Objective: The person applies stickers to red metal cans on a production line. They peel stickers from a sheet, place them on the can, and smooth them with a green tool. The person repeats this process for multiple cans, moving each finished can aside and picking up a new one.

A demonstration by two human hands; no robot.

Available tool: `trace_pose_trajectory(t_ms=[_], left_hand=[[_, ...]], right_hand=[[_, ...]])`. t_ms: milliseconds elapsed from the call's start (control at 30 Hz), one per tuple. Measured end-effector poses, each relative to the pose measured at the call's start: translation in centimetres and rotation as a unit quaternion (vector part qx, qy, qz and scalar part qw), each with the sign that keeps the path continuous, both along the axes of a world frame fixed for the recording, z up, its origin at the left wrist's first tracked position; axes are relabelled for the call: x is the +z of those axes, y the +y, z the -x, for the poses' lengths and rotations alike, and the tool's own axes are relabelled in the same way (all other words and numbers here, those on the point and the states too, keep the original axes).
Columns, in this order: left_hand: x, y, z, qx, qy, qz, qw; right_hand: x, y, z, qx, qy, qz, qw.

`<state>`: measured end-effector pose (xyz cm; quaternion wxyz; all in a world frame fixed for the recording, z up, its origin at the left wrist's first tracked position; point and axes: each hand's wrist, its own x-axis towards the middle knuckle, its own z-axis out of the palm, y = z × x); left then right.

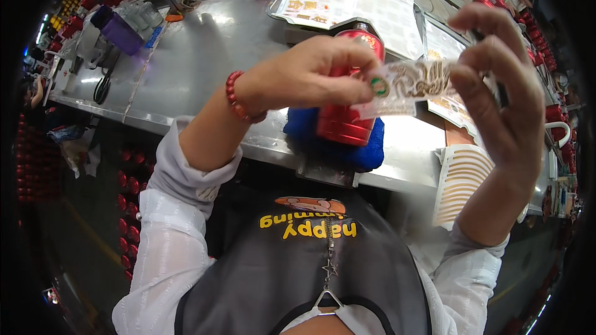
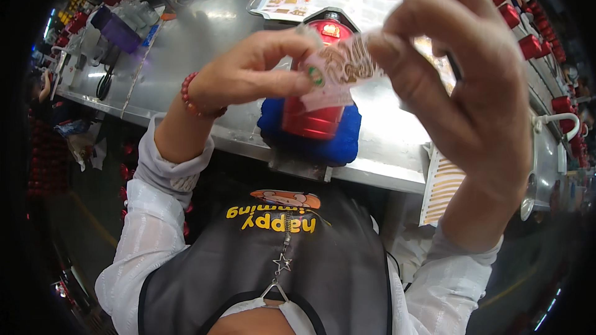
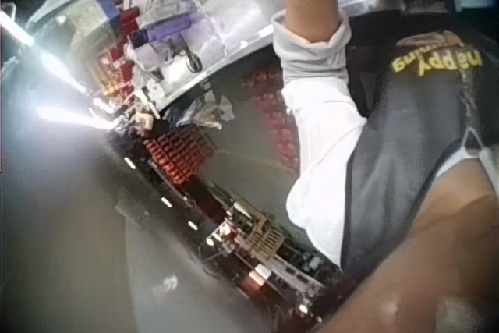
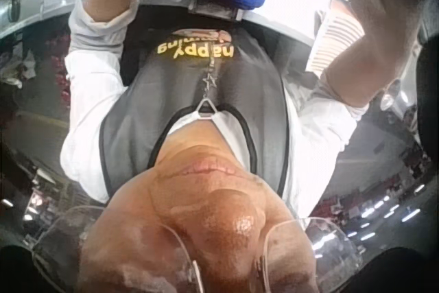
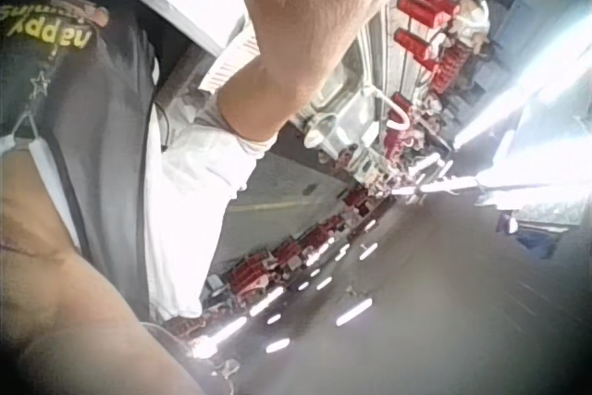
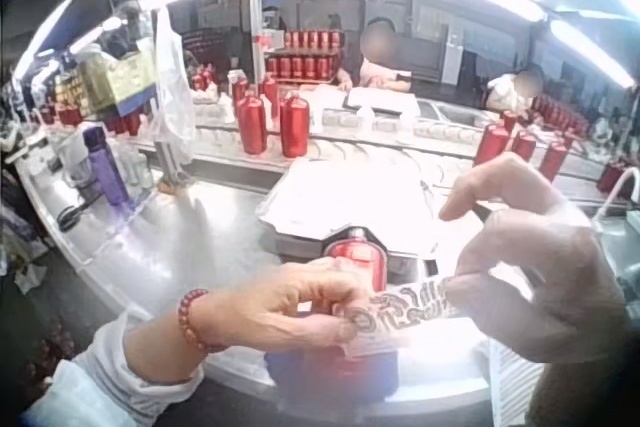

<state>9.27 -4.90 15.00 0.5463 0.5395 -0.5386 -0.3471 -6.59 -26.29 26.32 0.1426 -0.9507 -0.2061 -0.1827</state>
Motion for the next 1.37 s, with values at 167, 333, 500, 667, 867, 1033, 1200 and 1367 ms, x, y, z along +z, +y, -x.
trace_pose_trajectory(t_ms=[167, 333, 500, 667, 867, 1033, 1200, 1367], left_hand=[[-2.7, 3.9, 1.1, 0.047, 0.052, -0.093, 0.993], [-3.8, 3.6, 1.2, 0.094, 0.089, -0.125, 0.984], [-5.2, 3.6, 1.5, 0.143, 0.093, -0.110, 0.979], [-5.5, 3.3, 1.3, 0.157, 0.041, -0.102, 0.982], [-5.4, 3.5, 1.3, 0.158, 0.026, -0.105, 0.981], [-5.1, 3.3, 1.2, 0.167, 0.002, -0.112, 0.980], [-5.0, 3.2, 1.4, 0.176, -0.051, -0.115, 0.976], [-4.4, 3.2, 1.6, 0.175, -0.064, -0.124, 0.975]], right_hand=[[-10.1, 1.5, 2.4, -0.082, 0.014, -0.281, 0.956], [-16.4, 1.4, 3.7, -0.168, 0.060, -0.368, 0.912], [-17.8, 1.2, 3.6, -0.180, 0.055, -0.368, 0.910], [-18.6, 0.8, 3.4, -0.185, 0.052, -0.364, 0.911], [-18.9, 1.1, 3.2, -0.186, 0.075, -0.385, 0.901], [-19.4, 1.0, 3.0, -0.181, 0.076, -0.380, 0.904], [-19.6, 0.9, 3.0, -0.181, 0.079, -0.379, 0.904], [-19.5, 0.9, 3.0, -0.182, 0.084, -0.372, 0.906]])
